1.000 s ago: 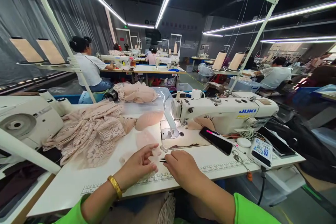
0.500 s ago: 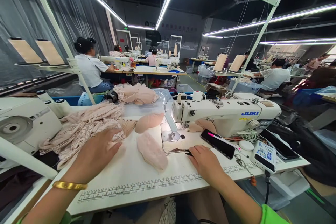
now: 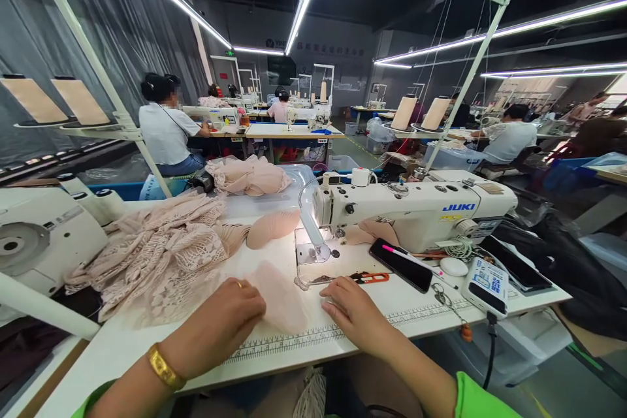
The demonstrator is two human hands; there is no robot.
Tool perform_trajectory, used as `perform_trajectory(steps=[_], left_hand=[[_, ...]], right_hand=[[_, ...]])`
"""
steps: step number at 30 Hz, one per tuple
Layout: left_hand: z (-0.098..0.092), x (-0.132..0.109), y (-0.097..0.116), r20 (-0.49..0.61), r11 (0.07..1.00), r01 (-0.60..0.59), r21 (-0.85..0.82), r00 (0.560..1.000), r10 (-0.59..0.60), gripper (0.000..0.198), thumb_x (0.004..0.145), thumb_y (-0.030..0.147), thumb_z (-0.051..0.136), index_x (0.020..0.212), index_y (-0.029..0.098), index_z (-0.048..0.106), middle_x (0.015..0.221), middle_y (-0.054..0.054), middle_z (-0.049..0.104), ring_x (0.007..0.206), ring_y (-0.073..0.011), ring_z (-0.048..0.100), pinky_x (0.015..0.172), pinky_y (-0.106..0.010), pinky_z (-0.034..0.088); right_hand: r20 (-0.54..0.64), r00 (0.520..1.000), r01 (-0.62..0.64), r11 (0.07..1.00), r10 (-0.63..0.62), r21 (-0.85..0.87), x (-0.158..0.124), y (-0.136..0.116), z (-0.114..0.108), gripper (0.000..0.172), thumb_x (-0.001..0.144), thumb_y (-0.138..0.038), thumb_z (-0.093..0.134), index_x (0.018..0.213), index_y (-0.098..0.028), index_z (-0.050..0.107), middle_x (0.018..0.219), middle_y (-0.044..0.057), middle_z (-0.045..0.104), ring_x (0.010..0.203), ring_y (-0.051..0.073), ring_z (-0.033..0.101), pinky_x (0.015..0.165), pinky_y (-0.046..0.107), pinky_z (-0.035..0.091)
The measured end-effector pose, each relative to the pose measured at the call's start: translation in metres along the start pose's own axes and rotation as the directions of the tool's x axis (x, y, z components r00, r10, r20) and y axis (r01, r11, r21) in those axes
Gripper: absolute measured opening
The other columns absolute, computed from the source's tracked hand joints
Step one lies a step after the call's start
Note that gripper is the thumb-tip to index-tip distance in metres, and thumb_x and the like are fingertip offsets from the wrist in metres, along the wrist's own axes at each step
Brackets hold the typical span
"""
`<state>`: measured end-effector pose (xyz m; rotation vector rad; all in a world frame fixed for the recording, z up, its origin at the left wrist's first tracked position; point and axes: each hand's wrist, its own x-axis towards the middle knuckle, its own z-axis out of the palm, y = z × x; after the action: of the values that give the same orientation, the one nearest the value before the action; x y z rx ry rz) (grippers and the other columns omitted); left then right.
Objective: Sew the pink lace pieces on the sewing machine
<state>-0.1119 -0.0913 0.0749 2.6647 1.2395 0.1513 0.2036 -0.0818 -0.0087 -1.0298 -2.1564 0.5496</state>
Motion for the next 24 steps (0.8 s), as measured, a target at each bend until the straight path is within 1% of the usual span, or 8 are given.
perform_trajectory(steps=[3, 5, 7, 9, 11, 14, 20, 24], left_hand=[[-0.001, -0.018, 0.01, 0.147, 0.981, 0.071, -0.182, 0.988, -0.044, 0.026, 0.102, 0.041, 0.056, 0.091, 0.025, 0.073, 0.098, -0.004, 0.076, 0.092, -0.0248, 0.069, 0.085, -0.034, 0.048], [0.001, -0.015, 0.012, 0.053, 0.957, 0.173, -0.234, 0.985, -0.165, 0.036, 0.105, 0.048, 0.047, 0.096, 0.026, 0.073, 0.099, -0.004, 0.076, 0.093, -0.0247, 0.069, 0.084, -0.034, 0.049], [0.004, 0.001, 0.009, -0.104, 0.933, 0.299, -0.199, 0.941, -0.323, 0.038, 0.105, 0.05, 0.044, 0.106, 0.024, 0.072, 0.111, -0.008, 0.076, 0.104, -0.0278, 0.068, 0.091, -0.036, 0.048], [0.01, 0.025, 0.003, -0.209, 0.893, 0.434, -0.117, 0.869, -0.449, 0.035, 0.097, 0.047, 0.056, 0.116, 0.02, 0.07, 0.127, -0.015, 0.071, 0.121, -0.0354, 0.063, 0.102, -0.045, 0.045], [0.018, 0.048, -0.003, -0.197, 0.864, 0.496, -0.081, 0.842, -0.502, 0.027, 0.086, 0.039, 0.069, 0.102, 0.017, 0.071, 0.117, -0.019, 0.073, 0.116, -0.0413, 0.065, 0.099, -0.051, 0.044], [0.025, 0.066, -0.005, -0.17, 0.877, 0.469, -0.107, 0.86, -0.481, 0.011, 0.084, 0.029, 0.064, 0.078, 0.02, 0.063, 0.089, -0.011, 0.073, 0.095, -0.0345, 0.068, 0.091, -0.048, 0.046], [0.027, 0.053, 0.002, -0.248, 0.885, 0.38, -0.27, 0.86, -0.445, 0.023, 0.099, 0.042, 0.042, 0.092, 0.023, 0.053, 0.093, -0.003, 0.069, 0.089, -0.0228, 0.066, 0.08, -0.034, 0.049], [0.034, 0.043, 0.005, -0.248, 0.867, 0.383, -0.318, 0.849, -0.466, 0.026, 0.101, 0.046, 0.037, 0.093, 0.025, 0.05, 0.082, 0.0, 0.066, 0.078, -0.0205, 0.065, 0.071, -0.03, 0.049]], right_hand=[[0.023, 1.0, -0.006, 1.0, 0.005, 0.026, 0.011, -0.003, 0.007, 0.013, 0.102, -0.019, 0.063, 0.112, -0.02, 0.071, 0.109, 0.008, 0.07, 0.107, 0.025, 0.062, 0.094, 0.039, 0.052], [0.051, 0.999, -0.001, 1.0, 0.0, 0.023, 0.021, -0.008, 0.016, 0.014, 0.102, -0.02, 0.065, 0.114, -0.02, 0.072, 0.109, 0.008, 0.07, 0.107, 0.025, 0.061, 0.094, 0.039, 0.051], [0.073, 0.997, -0.011, 1.0, 0.012, -0.004, 0.031, -0.013, 0.028, 0.019, 0.098, -0.021, 0.071, 0.118, -0.02, 0.071, 0.108, 0.007, 0.069, 0.105, 0.025, 0.06, 0.091, 0.038, 0.051], [0.079, 0.996, -0.029, 0.999, 0.031, -0.033, 0.038, -0.017, 0.039, 0.022, 0.092, -0.019, 0.078, 0.114, -0.019, 0.072, 0.105, 0.007, 0.067, 0.105, 0.026, 0.059, 0.089, 0.037, 0.048], [0.061, 0.997, -0.053, 0.999, 0.054, -0.009, 0.041, -0.018, 0.045, 0.017, 0.088, -0.011, 0.079, 0.099, -0.019, 0.071, 0.099, 0.005, 0.065, 0.1, 0.025, 0.057, 0.086, 0.035, 0.046], [0.012, 0.996, -0.088, 0.992, 0.087, 0.086, 0.041, -0.014, 0.044, 0.019, 0.087, -0.003, 0.071, 0.086, -0.02, 0.061, 0.092, 0.001, 0.06, 0.091, 0.021, 0.055, 0.081, 0.032, 0.042], [-0.057, 0.967, -0.193, 0.864, 0.247, 0.464, 0.041, -0.001, 0.034, 0.008, 0.092, -0.021, 0.06, 0.093, -0.024, 0.052, 0.076, -0.006, 0.05, 0.074, 0.017, 0.052, 0.072, 0.029, 0.041], [-0.053, 0.96, -0.181, 0.755, 0.274, 0.63, 0.046, 0.004, 0.039, 0.027, 0.086, -0.033, 0.064, 0.109, -0.025, 0.054, 0.076, -0.007, 0.047, 0.071, 0.016, 0.051, 0.07, 0.028, 0.043]])
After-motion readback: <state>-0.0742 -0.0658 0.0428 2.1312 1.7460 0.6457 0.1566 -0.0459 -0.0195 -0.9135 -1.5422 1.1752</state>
